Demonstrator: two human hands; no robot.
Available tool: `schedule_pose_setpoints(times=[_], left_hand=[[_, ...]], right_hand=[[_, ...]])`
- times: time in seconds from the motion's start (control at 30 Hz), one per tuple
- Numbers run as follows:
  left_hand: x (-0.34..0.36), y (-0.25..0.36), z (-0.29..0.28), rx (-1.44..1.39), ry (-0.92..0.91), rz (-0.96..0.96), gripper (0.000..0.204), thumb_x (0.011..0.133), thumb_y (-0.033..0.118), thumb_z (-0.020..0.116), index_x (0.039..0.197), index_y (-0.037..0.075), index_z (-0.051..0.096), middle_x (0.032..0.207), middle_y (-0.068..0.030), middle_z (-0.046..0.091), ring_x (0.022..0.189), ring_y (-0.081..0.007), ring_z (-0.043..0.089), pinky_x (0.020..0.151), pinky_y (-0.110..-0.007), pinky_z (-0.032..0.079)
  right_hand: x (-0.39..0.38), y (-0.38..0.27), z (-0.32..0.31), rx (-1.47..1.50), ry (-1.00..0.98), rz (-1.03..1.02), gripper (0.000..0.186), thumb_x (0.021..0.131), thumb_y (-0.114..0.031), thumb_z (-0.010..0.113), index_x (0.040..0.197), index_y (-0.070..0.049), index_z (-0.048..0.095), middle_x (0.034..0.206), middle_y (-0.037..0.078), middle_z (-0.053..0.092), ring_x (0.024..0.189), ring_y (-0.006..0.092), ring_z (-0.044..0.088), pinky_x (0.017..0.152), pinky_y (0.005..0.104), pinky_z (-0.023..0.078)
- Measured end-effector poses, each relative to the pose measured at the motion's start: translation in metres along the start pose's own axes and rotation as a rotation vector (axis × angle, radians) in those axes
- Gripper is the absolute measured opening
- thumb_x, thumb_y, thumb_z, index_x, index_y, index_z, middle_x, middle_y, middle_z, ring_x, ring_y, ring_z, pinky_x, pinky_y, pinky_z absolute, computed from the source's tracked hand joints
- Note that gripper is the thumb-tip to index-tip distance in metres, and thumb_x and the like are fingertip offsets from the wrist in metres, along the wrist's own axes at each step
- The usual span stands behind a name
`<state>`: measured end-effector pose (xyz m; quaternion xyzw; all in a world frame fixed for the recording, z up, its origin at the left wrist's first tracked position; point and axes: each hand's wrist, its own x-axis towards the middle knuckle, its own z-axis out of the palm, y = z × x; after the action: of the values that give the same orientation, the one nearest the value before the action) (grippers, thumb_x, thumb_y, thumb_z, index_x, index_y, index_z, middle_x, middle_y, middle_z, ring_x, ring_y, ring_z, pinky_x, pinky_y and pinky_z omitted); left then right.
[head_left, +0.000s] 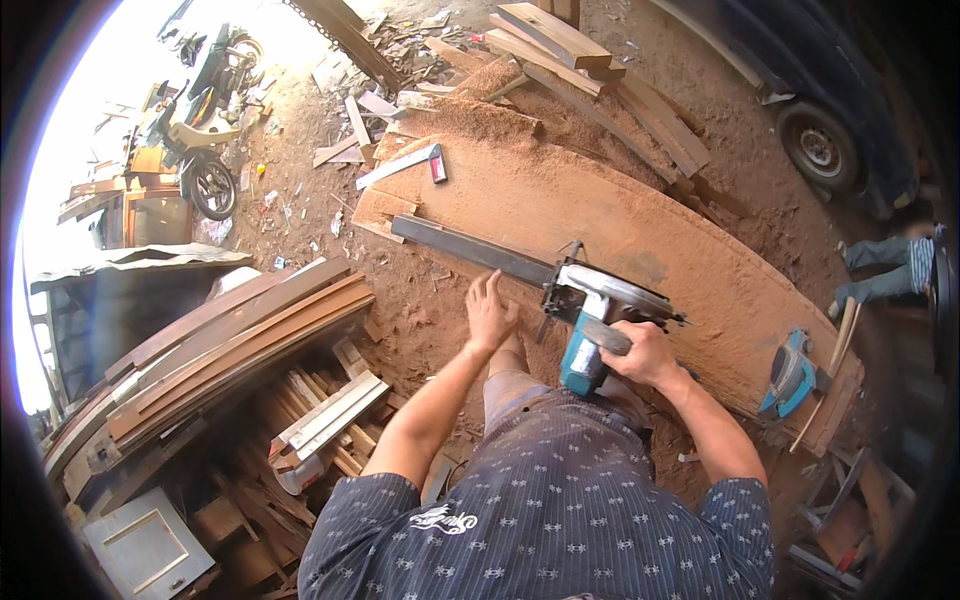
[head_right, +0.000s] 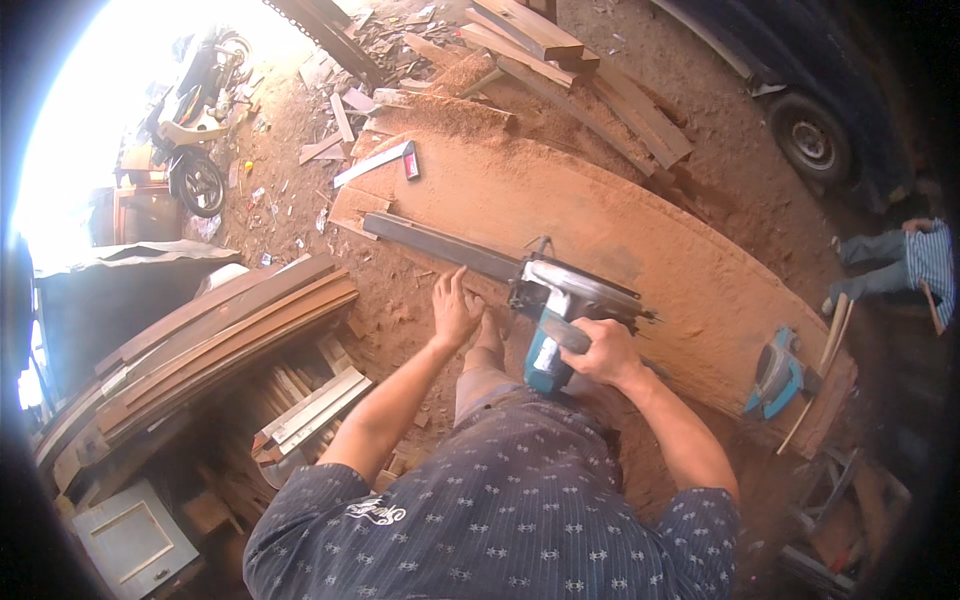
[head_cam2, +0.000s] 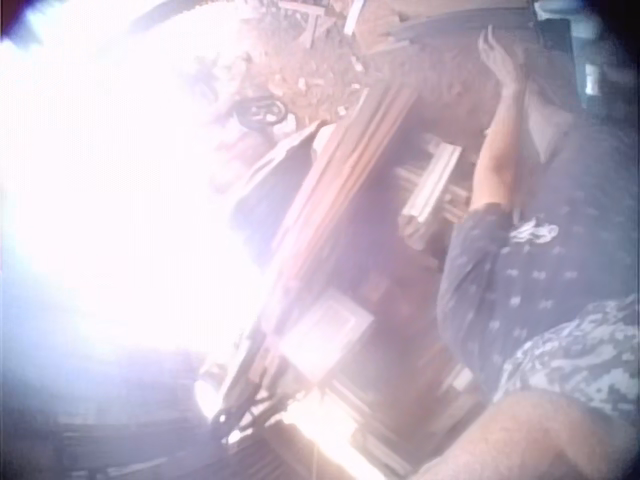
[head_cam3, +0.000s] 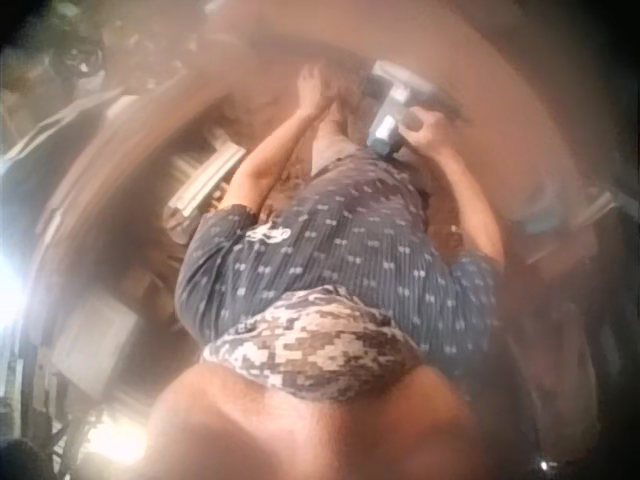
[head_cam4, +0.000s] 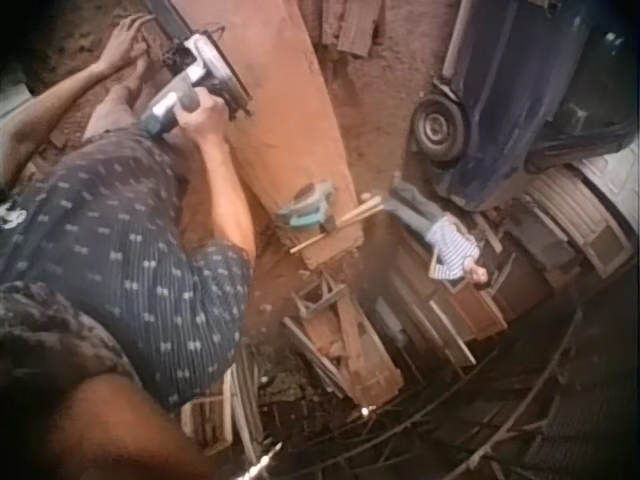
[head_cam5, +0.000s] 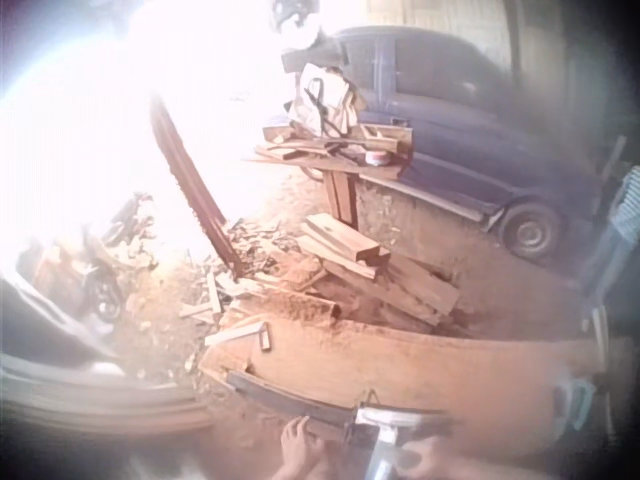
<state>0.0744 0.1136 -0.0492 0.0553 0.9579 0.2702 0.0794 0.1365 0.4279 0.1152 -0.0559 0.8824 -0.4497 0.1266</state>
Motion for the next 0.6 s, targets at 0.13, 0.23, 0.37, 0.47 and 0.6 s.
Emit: schedule_pose_setpoints(times=[0.13, 0.23, 0.37, 0.47, 0.6], left_hand=[[0.062, -0.018, -0.035, 0.576, -0.123, 0.258, 0.103, 0.074, 0.031, 0.084, 0.158, 0.022, 0.026, 0.159, -0.0179, 0.029, 0.151, -0.0365, 0.022, 0.123, -0.058, 0.014], [0.107, -0.032, -0.033, 0.591, -0.226, 0.325, 0.086, 0.073, 0.03, 0.085, 0.149, 0.021, 0.043, 0.145, -0.0094, 0.05, 0.142, -0.0304, 0.04, 0.122, -0.056, 0.02], [0.124, 0.016, -0.035, 0.551, -0.395, 0.414, 0.065, 0.076, 0.032, 0.083, 0.134, 0.018, 0.057, 0.128, -0.0057, 0.061, 0.125, -0.0261, 0.054, 0.106, -0.046, 0.038], [0.109, 0.043, -0.005, 0.6, -0.435, 0.418, 0.067, 0.078, 0.032, 0.083, 0.137, 0.019, 0.055, 0.128, -0.0067, 0.06, 0.126, -0.0267, 0.054, 0.107, -0.046, 0.037], [0.102, 0.022, -0.001, 0.637, -0.402, 0.46, 0.065, 0.08, 0.026, 0.08, 0.138, 0.02, 0.054, 0.129, -0.0059, 0.059, 0.126, -0.0274, 0.053, 0.106, -0.048, 0.038]], right_hand=[[-0.021, -0.011, -0.032, -0.017, 0.075, 0.073, 0.025, 0.076, -0.024, 0.076, 0.092, -0.005, 0.073, 0.08, 0.017, 0.072, 0.073, 0.0341, 0.071, 0.066, 0.0403, 0.056], [-0.033, -0.015, -0.049, -0.005, 0.114, 0.124, 0.026, 0.076, -0.022, 0.076, 0.093, -0.003, 0.073, 0.077, 0.017, 0.071, 0.07, 0.0314, 0.072, 0.065, 0.0381, 0.056], [-0.053, -0.018, -0.07, -0.003, 0.191, 0.222, 0.026, 0.077, -0.018, 0.077, 0.094, 0.001, 0.072, 0.075, 0.016, 0.071, 0.066, 0.0235, 0.071, 0.064, 0.0345, 0.054], [-0.057, -0.021, -0.081, 0.022, 0.205, 0.295, 0.026, 0.078, -0.016, 0.077, 0.095, 0.003, 0.072, 0.076, 0.014, 0.073, 0.066, 0.0209, 0.071, 0.063, 0.033, 0.054], [-0.058, -0.018, -0.082, 0.031, 0.242, 0.276, 0.026, 0.078, -0.016, 0.076, 0.096, 0.003, 0.072, 0.076, 0.014, 0.073, 0.067, 0.0219, 0.071, 0.064, 0.0332, 0.054]])
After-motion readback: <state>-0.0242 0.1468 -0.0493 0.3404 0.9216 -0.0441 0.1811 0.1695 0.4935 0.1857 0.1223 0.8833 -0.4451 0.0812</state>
